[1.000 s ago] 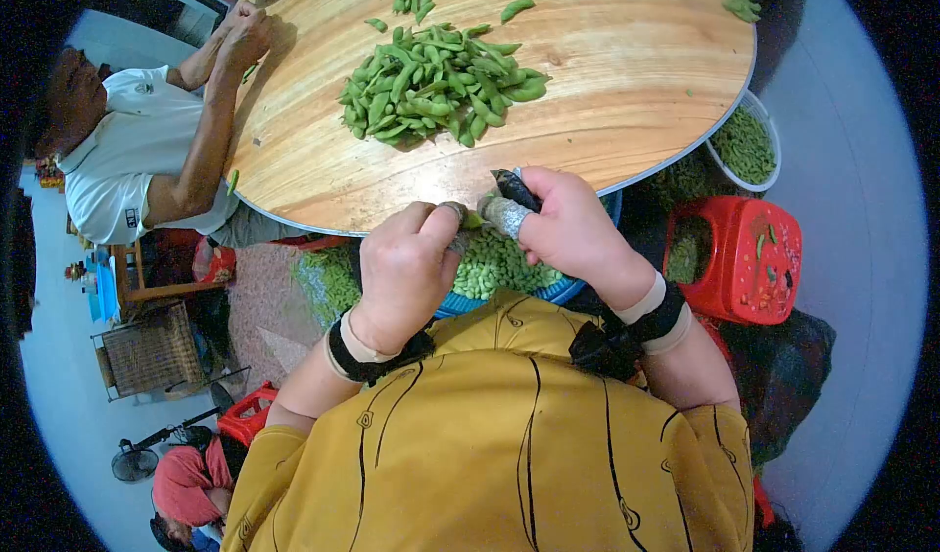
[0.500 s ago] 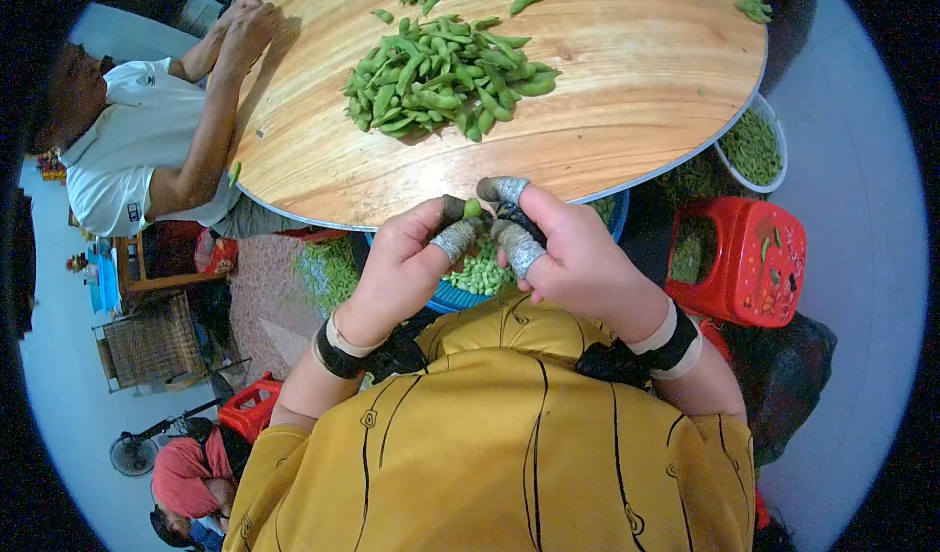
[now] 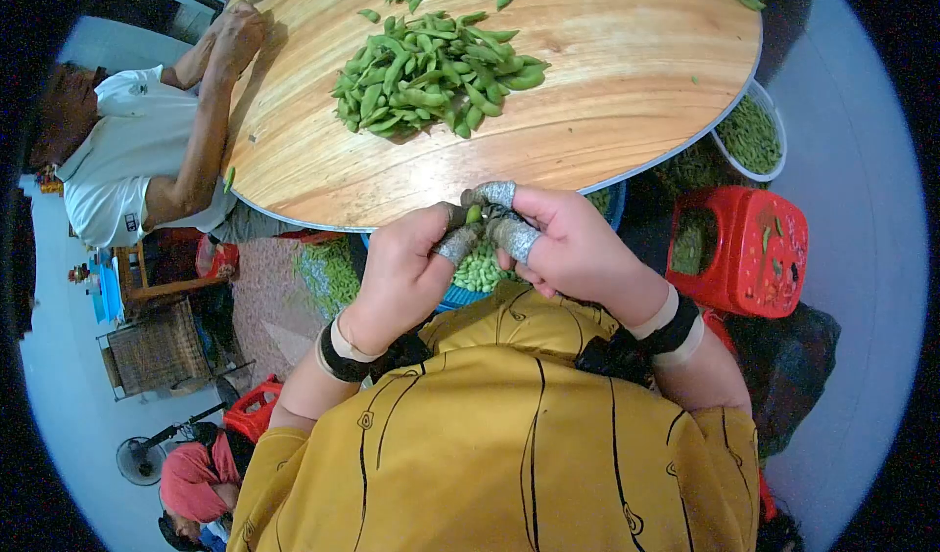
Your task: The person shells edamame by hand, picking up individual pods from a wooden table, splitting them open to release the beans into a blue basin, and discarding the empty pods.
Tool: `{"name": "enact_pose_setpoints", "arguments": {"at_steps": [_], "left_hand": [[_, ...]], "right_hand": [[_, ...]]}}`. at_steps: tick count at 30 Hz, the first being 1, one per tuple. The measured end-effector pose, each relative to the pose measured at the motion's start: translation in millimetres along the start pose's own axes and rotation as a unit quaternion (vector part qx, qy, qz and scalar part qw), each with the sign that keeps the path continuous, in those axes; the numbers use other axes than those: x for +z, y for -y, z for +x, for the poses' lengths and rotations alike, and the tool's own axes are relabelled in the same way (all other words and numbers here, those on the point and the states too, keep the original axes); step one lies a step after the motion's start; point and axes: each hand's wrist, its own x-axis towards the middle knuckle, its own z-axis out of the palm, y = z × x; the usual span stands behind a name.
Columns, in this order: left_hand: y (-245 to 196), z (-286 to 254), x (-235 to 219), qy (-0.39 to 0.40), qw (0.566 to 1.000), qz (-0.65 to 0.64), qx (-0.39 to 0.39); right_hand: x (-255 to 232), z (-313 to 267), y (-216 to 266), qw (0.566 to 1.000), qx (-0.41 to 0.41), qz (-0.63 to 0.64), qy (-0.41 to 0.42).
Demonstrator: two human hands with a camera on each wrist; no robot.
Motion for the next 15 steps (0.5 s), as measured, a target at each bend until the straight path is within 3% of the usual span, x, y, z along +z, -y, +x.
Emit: {"name": "enact_pose_setpoints", "arguments": {"at_steps": [1, 2, 3, 4, 5, 6, 8, 9, 10, 11, 12, 13, 14, 15], "left_hand": [[0, -2, 0, 0.041, 0.982, -0.157, -0.095], [0, -3, -1, 0.08, 0.93, -0.308, -0.186], [3, -2, -2, 0.081, 0.929, -0.308, -0.185], [8, -1, -3, 0.116, 0.848, -0.463, -0.229], [12, -1, -3, 0.147, 0.739, -0.602, -0.266], [15, -3, -1, 0.147, 0.739, -0.602, -0.266], [19, -7, 3, 0.15, 0.636, -0.706, -0.273], [18, -8, 4, 0.15, 0.635, -0.707, -0.273], [16, -9, 5, 0.133, 0.765, -0.584, -0.238], [14, -12, 5, 0.113, 0.868, -0.441, -0.196], [11, -13, 2, 0.113, 0.868, -0.442, -0.198], [8, -12, -2, 0.061, 0.972, -0.211, -0.083], [6, -12, -3, 0.005, 0.998, 0.038, 0.039], [6, -13, 2, -0.035, 0.996, 0.073, 0.046]], "right_hand": [[-1, 0, -1, 0.998, 0.015, 0.059, 0.02], [-1, -1, -1, 0.998, 0.015, 0.06, 0.018], [0, -2, 1, 0.99, 0.045, 0.131, 0.035], [0, -3, 2, 0.975, 0.074, 0.201, 0.052], [2, -3, 1, 0.975, 0.074, 0.201, 0.051], [3, -4, -1, 0.975, 0.07, 0.203, 0.054], [6, -4, -5, 0.975, 0.069, 0.206, 0.055], [7, -4, -5, 0.99, 0.045, 0.123, 0.044], [7, -3, -5, 0.999, 0.019, 0.039, 0.033], [8, -4, -4, 0.998, 0.021, 0.04, 0.032], [10, -3, 1, 0.998, 0.04, 0.021, 0.033], [11, -3, 5, 0.998, 0.057, 0.002, 0.033], [13, -2, 6, 0.998, 0.057, 0.002, 0.033], [15, -1, 7, 0.998, 0.06, -0.001, 0.022]]}}
